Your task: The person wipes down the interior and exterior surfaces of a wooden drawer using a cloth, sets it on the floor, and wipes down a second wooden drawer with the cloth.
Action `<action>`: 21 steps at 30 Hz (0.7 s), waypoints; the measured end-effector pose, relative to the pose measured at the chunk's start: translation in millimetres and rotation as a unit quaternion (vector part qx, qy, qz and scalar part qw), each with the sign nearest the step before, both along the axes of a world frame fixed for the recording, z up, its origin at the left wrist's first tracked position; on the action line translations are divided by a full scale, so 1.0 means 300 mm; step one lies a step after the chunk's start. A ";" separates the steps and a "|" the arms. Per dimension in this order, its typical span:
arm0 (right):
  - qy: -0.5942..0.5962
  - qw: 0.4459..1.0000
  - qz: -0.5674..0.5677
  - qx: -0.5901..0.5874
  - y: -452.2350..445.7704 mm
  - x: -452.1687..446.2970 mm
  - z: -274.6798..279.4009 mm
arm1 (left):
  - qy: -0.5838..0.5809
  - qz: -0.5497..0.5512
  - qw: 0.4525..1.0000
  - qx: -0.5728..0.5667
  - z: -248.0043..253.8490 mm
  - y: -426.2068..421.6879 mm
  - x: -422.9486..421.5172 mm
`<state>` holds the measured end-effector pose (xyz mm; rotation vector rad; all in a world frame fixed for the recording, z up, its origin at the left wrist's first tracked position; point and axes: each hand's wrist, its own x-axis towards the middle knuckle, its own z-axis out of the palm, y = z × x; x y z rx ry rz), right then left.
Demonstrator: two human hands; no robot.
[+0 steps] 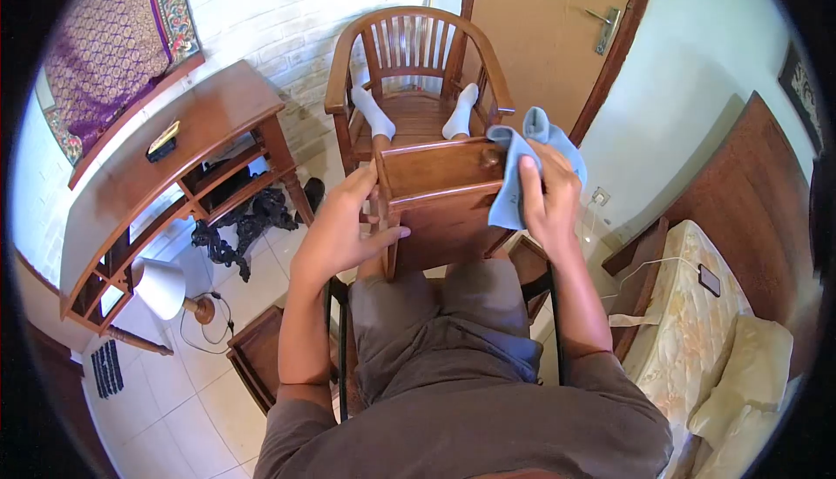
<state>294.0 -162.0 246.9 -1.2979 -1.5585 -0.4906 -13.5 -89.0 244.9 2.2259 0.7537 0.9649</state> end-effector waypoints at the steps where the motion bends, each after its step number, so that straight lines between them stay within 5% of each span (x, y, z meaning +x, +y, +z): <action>1: 0.010 1.000 0.021 -0.013 0.002 -0.043 0.037 | 0.008 0.005 1.000 0.005 0.002 -0.001 0.001; 4: -0.007 0.996 0.015 -0.087 0.003 -0.181 0.109 | 0.022 0.011 1.000 0.008 -0.006 0.002 -0.002; 11: -0.186 0.974 0.120 0.036 0.114 -0.114 0.054 | 0.029 0.008 0.999 0.023 -0.014 0.032 -0.011; 21: -0.231 0.963 -0.140 0.000 0.019 0.139 0.012 | 0.005 0.007 1.000 -0.001 -0.038 0.048 0.005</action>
